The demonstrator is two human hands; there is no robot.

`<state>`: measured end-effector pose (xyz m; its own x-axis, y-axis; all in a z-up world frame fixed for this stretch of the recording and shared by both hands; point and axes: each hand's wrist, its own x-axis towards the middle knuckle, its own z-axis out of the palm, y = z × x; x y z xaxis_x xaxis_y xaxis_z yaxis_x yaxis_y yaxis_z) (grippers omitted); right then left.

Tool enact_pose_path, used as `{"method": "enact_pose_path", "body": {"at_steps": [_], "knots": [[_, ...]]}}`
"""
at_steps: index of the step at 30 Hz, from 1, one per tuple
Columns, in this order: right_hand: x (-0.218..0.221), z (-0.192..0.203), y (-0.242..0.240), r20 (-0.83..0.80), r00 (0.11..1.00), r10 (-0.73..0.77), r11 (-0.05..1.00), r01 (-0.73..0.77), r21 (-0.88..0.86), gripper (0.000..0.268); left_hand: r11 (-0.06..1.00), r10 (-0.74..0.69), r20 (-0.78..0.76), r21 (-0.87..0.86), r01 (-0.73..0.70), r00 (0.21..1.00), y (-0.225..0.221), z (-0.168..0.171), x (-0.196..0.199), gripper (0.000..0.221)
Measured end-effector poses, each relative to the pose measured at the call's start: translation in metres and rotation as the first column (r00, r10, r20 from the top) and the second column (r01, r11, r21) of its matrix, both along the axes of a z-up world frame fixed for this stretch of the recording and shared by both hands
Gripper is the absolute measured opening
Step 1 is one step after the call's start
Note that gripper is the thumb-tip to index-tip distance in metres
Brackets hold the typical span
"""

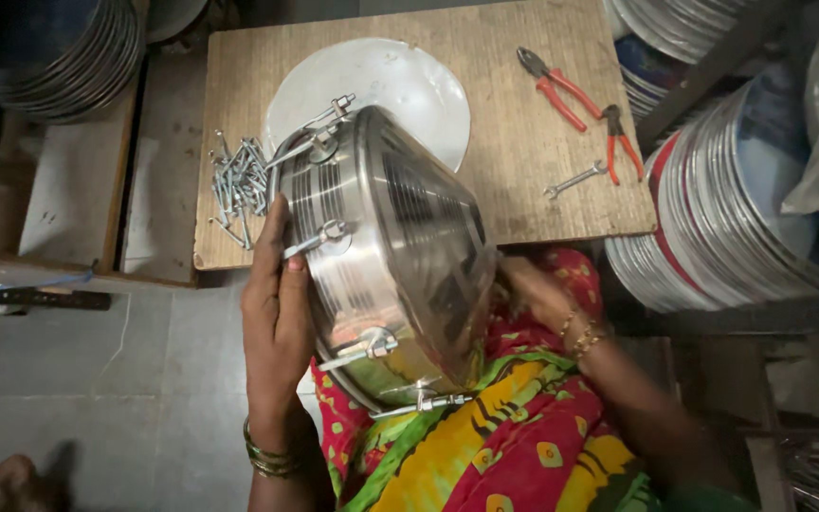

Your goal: The person assembles a snare drum by using a small wrench to tighten several bolts around the rim of the drum shell, handling the drum by turning it over to access different sides and shaking it slightly to check the fit.

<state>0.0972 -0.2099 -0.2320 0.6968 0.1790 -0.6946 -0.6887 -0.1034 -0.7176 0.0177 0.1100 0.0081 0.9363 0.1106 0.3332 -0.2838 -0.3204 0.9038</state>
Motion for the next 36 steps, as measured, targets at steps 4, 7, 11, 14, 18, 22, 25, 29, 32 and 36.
{"method": "enact_pose_path", "body": {"at_steps": [4,7,11,14,18,22,25,29,32,36], "knots": [[-0.003,-0.052,0.01,-0.079,0.997,-0.016,0.97,0.035,0.239,0.042,0.999,0.015,-0.01,-0.036,-0.016,1.0,0.01,-0.01,-0.004,0.052],[-0.003,-0.057,0.013,-0.084,0.996,-0.03,0.959,0.053,0.277,0.045,0.999,0.03,-0.009,-0.034,-0.03,1.0,0.018,-0.013,-0.005,0.053],[-0.006,-0.053,0.023,0.075,0.997,-0.035,0.963,0.014,0.269,0.045,0.997,0.054,-0.035,-0.045,-0.056,0.998,0.021,-0.01,-0.008,0.054],[0.004,-0.05,0.027,-0.125,0.99,-0.069,0.961,0.1,0.258,0.039,0.998,0.036,-0.008,-0.057,-0.037,0.999,0.018,-0.006,-0.011,0.054],[0.033,-0.046,0.034,-0.005,0.98,-0.198,0.909,0.185,0.374,0.029,0.999,0.035,0.077,0.007,-0.036,0.996,0.006,-0.012,-0.005,0.055],[0.072,-0.046,0.032,0.059,0.974,-0.219,0.93,0.19,0.315,0.032,0.994,-0.02,0.102,-0.106,0.031,0.995,-0.014,-0.031,0.011,0.057],[0.086,-0.047,0.035,0.162,0.963,-0.213,0.923,0.144,0.358,0.031,0.99,-0.03,0.108,-0.131,0.044,0.994,-0.03,-0.034,0.018,0.059],[0.09,-0.02,0.018,0.355,0.905,-0.233,0.964,0.168,0.204,0.032,1.0,-0.024,0.07,0.014,0.023,0.997,-0.051,-0.017,0.027,0.058],[0.089,0.034,-0.006,0.425,0.853,-0.303,0.936,0.351,-0.038,0.043,0.994,-0.037,0.117,0.103,0.025,0.992,-0.069,-0.003,0.034,0.059],[0.054,0.1,-0.047,0.72,0.608,-0.335,0.921,0.374,0.113,0.048,0.997,-0.061,0.107,0.062,0.055,0.992,-0.072,0.005,0.044,0.06]]}}
